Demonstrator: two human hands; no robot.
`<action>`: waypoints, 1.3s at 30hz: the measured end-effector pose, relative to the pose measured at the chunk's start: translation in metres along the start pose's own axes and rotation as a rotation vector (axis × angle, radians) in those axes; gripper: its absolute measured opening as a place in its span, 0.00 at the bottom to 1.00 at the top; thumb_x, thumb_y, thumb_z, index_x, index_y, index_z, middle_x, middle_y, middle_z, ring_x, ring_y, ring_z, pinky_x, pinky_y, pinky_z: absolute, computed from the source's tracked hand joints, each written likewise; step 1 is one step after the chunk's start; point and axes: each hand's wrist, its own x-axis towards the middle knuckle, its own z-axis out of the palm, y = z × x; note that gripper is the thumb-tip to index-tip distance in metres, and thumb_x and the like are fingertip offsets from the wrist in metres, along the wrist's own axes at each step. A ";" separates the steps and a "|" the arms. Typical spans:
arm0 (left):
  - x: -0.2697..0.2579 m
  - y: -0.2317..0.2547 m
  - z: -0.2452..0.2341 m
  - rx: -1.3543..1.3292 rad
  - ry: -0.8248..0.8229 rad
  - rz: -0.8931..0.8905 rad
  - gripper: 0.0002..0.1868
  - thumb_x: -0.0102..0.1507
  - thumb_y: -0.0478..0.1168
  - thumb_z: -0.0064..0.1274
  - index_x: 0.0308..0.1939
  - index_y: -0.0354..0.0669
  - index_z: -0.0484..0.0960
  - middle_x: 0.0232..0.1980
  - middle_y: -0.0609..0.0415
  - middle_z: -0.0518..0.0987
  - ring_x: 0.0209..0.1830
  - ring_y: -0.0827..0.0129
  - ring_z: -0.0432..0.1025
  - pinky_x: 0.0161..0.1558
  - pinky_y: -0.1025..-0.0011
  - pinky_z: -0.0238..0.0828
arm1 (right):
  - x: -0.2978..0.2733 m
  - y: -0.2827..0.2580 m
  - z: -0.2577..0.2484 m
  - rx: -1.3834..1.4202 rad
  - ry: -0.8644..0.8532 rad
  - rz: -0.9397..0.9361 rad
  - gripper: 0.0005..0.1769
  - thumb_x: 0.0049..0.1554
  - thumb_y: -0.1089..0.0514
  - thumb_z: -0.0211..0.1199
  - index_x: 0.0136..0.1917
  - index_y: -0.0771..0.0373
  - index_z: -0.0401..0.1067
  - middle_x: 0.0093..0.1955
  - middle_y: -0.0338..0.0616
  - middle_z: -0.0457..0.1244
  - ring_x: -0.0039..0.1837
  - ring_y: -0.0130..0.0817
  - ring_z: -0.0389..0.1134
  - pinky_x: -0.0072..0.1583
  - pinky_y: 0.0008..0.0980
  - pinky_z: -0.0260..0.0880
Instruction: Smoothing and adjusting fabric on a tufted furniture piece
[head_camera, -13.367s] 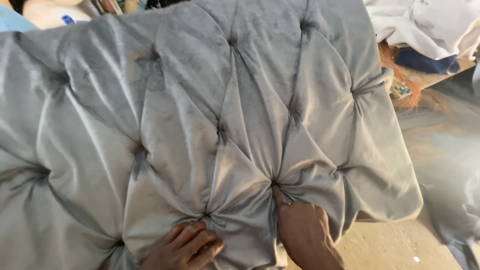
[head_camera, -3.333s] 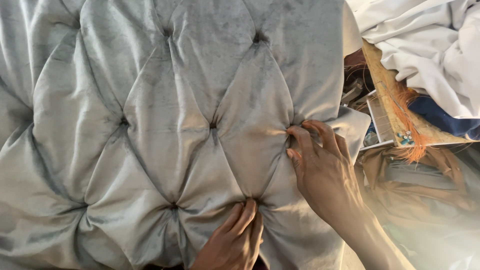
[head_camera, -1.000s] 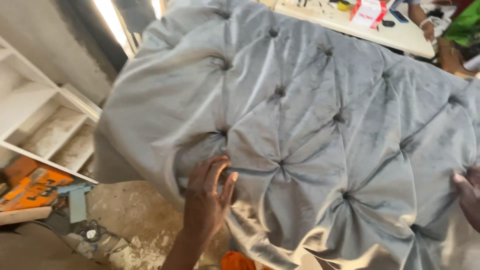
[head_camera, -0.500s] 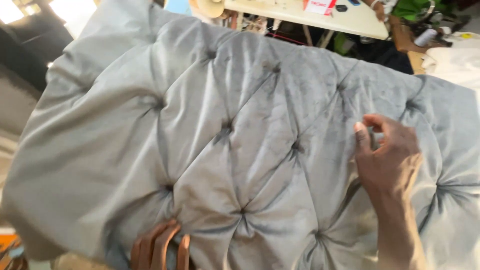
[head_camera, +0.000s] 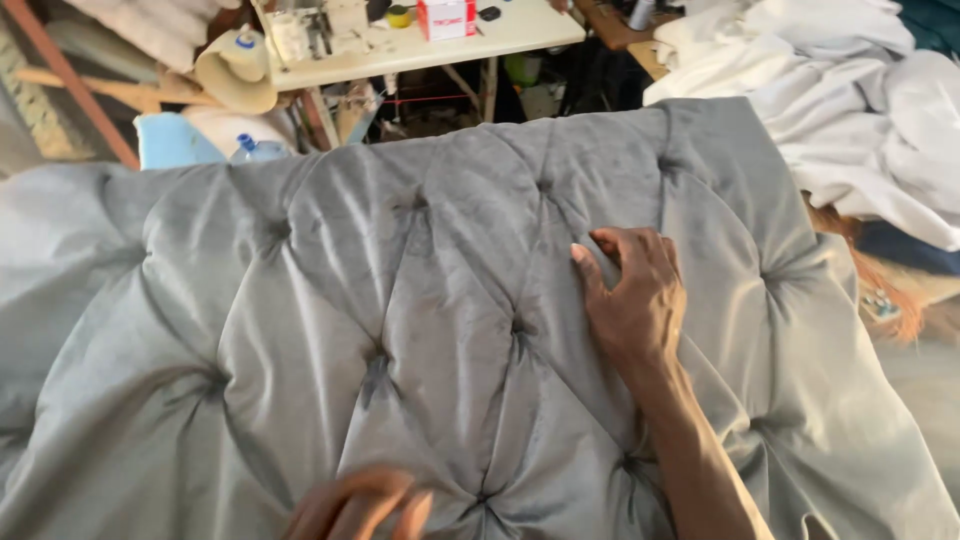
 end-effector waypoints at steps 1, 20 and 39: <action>0.021 -0.006 0.007 -0.035 -0.029 0.040 0.05 0.74 0.56 0.72 0.49 0.69 0.97 0.49 0.74 0.88 0.39 0.78 0.83 0.51 0.77 0.85 | 0.000 -0.002 0.003 0.000 0.029 0.014 0.18 0.74 0.41 0.88 0.64 0.53 0.90 0.53 0.40 0.74 0.60 0.49 0.81 0.65 0.48 0.85; 0.225 -0.150 0.339 -0.592 -0.702 0.655 0.23 0.86 0.59 0.61 0.48 0.46 0.92 0.52 0.47 0.85 0.60 0.37 0.76 0.64 0.43 0.81 | -0.002 -0.001 0.003 0.060 -0.037 0.249 0.18 0.76 0.35 0.79 0.57 0.49 0.86 0.48 0.38 0.71 0.56 0.49 0.80 0.56 0.54 0.82; 0.162 -0.115 0.320 0.058 -0.443 0.385 0.26 0.83 0.67 0.56 0.49 0.50 0.89 0.40 0.45 0.89 0.65 0.48 0.79 0.64 0.47 0.75 | -0.002 0.012 -0.010 -0.048 -0.141 0.205 0.27 0.79 0.29 0.75 0.52 0.52 0.83 0.43 0.43 0.70 0.55 0.55 0.81 0.58 0.59 0.82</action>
